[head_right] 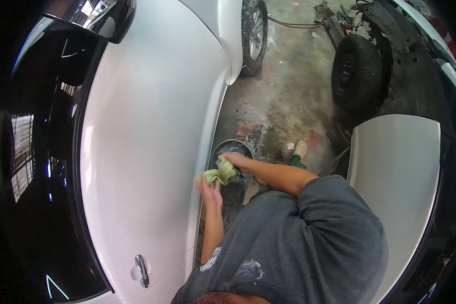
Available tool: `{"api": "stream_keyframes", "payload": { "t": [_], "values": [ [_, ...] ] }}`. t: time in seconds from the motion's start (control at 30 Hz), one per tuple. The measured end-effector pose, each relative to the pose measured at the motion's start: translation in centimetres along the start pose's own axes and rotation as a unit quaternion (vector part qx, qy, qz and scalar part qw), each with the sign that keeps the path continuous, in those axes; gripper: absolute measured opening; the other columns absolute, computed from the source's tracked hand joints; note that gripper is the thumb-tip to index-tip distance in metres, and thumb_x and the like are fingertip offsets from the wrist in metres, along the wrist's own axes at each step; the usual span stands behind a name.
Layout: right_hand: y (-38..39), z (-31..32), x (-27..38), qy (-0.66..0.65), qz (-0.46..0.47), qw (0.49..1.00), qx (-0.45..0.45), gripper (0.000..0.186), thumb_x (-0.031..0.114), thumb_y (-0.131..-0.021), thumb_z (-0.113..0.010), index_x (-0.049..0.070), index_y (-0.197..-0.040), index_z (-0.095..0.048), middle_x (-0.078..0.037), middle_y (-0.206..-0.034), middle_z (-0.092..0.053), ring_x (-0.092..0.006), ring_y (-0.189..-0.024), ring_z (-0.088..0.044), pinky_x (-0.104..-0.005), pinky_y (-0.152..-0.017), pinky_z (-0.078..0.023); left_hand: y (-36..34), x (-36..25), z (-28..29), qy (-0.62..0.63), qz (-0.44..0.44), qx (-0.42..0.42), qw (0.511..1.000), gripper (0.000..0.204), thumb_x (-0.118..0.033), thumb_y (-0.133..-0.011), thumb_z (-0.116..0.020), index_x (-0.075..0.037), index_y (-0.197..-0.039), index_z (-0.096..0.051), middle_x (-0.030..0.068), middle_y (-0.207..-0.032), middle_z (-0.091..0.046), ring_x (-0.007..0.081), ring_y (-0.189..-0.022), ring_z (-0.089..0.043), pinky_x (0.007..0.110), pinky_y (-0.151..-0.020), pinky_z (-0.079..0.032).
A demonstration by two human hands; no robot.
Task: The person sands a white vehicle panel by hand using a sanding block, dipping the block and a cloth into a bucket of water to rinse the surface and the tool.
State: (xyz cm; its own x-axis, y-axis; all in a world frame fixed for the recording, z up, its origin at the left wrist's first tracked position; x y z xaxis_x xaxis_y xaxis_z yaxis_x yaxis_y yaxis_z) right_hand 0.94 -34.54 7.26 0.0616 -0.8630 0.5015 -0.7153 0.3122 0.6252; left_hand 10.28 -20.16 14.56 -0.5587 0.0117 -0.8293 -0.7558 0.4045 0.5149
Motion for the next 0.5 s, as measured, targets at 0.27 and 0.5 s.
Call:
{"api": "stream_keyframes", "payload": {
  "t": [0.27,0.5],
  "values": [
    [3.8,-1.2,5.7,0.002,-0.079,0.995,0.053,0.044,0.044,-0.095,-0.063,0.004,-0.110,-0.071,-0.009,-0.098,-0.074,-0.0205,-0.083,-0.070,-0.0359,-0.077,-0.057,-5.5,6.1,-2.4,0.072,0.171,0.169,0.968,0.061,-0.039,-0.100,-0.066,-0.011,-0.149,-0.043,0.0150,-0.144,-0.053,0.0313,-0.124,-0.060,0.046,-0.103,-0.052],
    [7.5,9.3,10.1,0.098,0.018,0.994,-0.041,0.038,0.041,-0.098,-0.065,0.007,-0.115,-0.068,-0.005,-0.095,-0.072,-0.0142,-0.077,-0.069,-0.0348,-0.063,-0.060,-8.4,8.7,-6.9,-0.106,0.096,-0.034,0.989,0.029,-0.019,-0.102,-0.054,0.000,-0.122,-0.061,0.0160,-0.110,-0.069,0.0306,-0.101,-0.071,0.046,-0.077,-0.063]
  ]
}}
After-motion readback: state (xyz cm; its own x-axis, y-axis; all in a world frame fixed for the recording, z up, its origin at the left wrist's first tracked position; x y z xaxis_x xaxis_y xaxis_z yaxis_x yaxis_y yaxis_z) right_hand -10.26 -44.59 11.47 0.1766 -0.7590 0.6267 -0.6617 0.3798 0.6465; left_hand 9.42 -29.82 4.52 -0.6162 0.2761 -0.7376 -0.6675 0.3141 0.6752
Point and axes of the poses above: each hand's wrist, its own y-axis away from the middle knuckle, its own z-axis out of the back of the hand, x = y × z, the point moved 2 cm from there along -y, towards the middle knuckle
